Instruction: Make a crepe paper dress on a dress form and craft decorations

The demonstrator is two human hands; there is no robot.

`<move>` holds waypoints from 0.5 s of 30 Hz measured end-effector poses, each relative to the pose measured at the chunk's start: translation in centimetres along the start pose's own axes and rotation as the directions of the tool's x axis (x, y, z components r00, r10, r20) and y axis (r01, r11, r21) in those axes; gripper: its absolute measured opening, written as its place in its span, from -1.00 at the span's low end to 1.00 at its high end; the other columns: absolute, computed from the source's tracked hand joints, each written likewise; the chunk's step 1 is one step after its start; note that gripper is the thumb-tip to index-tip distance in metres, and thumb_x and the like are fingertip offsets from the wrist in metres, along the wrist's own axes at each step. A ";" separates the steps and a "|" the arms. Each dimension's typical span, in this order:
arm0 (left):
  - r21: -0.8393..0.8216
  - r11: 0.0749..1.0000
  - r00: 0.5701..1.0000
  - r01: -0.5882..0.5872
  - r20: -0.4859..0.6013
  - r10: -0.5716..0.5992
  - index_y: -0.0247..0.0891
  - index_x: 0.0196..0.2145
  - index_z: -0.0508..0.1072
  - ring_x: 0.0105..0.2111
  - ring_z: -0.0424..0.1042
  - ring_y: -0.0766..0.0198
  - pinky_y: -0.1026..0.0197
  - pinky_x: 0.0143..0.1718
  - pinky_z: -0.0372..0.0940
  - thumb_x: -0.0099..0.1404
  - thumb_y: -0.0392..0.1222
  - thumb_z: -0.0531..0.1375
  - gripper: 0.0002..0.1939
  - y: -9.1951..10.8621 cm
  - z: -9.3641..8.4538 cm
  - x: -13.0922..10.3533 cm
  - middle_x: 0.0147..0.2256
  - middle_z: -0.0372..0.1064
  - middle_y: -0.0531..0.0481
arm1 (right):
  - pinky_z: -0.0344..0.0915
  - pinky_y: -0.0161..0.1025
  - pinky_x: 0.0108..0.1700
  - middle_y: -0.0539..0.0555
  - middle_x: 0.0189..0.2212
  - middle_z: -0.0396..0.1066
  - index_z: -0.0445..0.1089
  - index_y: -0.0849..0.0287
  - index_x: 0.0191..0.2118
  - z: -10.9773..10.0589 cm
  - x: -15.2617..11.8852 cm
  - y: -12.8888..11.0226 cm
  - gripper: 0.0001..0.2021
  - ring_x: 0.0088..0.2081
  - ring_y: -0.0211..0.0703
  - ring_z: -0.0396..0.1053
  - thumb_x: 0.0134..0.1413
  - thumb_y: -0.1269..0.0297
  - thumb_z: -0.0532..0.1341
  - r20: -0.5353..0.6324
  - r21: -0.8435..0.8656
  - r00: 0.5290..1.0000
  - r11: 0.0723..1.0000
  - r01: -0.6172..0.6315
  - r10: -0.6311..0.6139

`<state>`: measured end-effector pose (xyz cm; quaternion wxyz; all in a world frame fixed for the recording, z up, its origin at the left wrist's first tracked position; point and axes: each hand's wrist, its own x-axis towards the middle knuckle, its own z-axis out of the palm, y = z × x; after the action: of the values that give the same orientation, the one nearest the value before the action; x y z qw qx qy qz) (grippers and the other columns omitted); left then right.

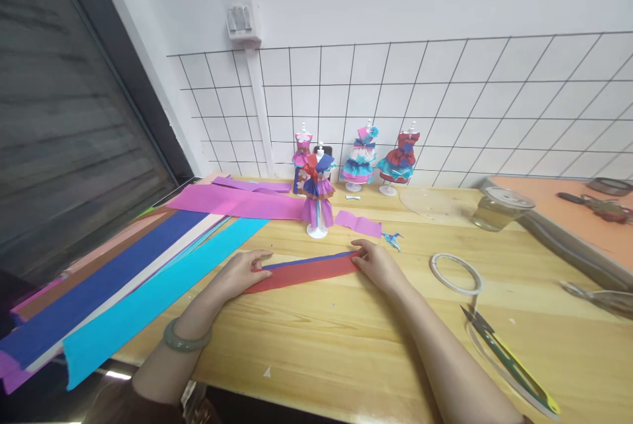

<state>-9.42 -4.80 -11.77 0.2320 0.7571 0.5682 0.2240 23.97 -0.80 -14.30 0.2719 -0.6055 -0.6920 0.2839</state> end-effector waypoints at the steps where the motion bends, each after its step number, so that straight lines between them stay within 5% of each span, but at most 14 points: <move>1: 0.004 1.000 1.000 0.001 -0.002 -0.001 -0.22 -0.06 0.39 -0.39 0.36 0.23 0.26 -0.37 0.17 0.06 -0.05 0.18 -0.54 0.0 0.0 0.0 -0.43 0.39 0.01 | 0.26 -0.32 -0.42 0.05 -0.41 0.44 0.29 0.23 -0.04 0.0 0.0 0.0 -0.59 -0.47 -0.23 0.36 -0.12 0.38 0.16 -0.008 -0.020 1.000 1.000 -0.003 0.003; 15: 0.053 0.998 1.000 0.018 -0.025 -0.017 -0.24 -0.06 0.40 -0.27 0.39 0.15 0.23 -0.30 0.20 0.09 -0.04 0.16 -0.55 0.0 0.3 0.2 -0.29 0.44 -0.07 | 0.23 -0.28 -0.39 0.05 -0.43 0.45 0.28 0.24 -0.03 0.0 0.5 1.2 -0.57 -0.45 -0.18 0.37 -0.12 0.35 0.16 -0.063 -0.123 0.998 0.992 -0.026 0.018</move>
<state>-9.21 -4.67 -11.98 0.2067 0.7552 0.5834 0.2160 24.69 -0.20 -15.11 0.2520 -0.6374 -0.6927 0.2245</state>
